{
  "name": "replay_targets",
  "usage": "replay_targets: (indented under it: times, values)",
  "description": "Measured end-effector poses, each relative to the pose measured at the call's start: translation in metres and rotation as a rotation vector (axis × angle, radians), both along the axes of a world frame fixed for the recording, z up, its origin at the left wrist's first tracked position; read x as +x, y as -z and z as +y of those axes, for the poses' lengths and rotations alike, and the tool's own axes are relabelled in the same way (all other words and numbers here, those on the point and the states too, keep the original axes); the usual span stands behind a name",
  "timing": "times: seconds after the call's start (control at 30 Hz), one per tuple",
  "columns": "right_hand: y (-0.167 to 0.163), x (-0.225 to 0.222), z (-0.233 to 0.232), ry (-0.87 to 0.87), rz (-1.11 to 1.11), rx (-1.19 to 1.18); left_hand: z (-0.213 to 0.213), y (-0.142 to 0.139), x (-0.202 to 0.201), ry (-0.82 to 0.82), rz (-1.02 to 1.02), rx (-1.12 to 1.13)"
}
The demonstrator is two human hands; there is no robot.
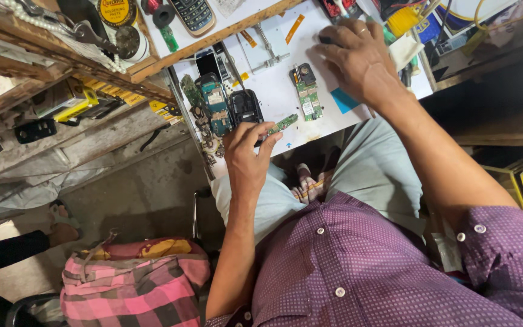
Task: The person sits at a repair bench and solders components on a disassembled phone motherboard using a soldering iron. They then pick up the board, apply paste from a syringe-style dispenser onto it, and finally pick up a hot air gun to work on the board.
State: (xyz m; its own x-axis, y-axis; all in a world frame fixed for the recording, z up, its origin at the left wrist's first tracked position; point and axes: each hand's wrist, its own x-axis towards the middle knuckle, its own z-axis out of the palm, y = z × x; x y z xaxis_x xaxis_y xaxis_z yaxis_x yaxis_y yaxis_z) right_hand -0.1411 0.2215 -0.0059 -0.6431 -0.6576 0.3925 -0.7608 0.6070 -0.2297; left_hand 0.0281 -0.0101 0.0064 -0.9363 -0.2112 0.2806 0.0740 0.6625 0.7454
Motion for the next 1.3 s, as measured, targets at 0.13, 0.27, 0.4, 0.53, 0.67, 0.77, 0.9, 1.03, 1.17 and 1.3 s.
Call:
replay_targets:
  times: [0.13,0.27,0.4,0.53,0.67,0.77,0.9,1.03,1.17,1.3]
  values:
    - [-0.002,0.027,-0.016,-0.111,-0.222,-0.068,-0.002,0.004,-0.002,-0.017,0.004,-0.008]
    - [0.003,0.046,-0.03,-0.111,-0.14,0.018,-0.005,0.004,-0.001,-0.021,0.006,-0.019]
    - [0.009,0.046,-0.032,-0.049,-0.09,0.094,-0.008,0.003,0.001,-0.018,0.017,-0.024]
    - [0.008,0.042,-0.022,0.035,-0.051,0.123,-0.007,0.003,0.001,-0.024,0.016,-0.031]
    - [0.004,0.034,-0.017,0.008,-0.04,0.009,-0.005,0.005,0.0,-0.017,0.036,-0.027]
    - [0.006,0.021,-0.028,-0.005,-0.053,-0.034,-0.006,0.004,0.0,-0.03,0.019,-0.032]
    - [0.019,-0.002,-0.054,0.087,0.007,-0.049,-0.012,0.002,0.003,-0.044,0.044,-0.038]
    - [0.035,-0.013,-0.069,0.065,0.033,-0.113,-0.022,-0.002,0.009,-0.085,0.052,-0.004]
    - [0.043,-0.017,-0.072,0.058,0.027,-0.14,-0.031,-0.004,0.011,-0.109,0.029,0.05]
    - [0.039,-0.018,-0.07,0.032,0.057,-0.101,-0.032,-0.007,0.009,-0.116,0.071,0.077]
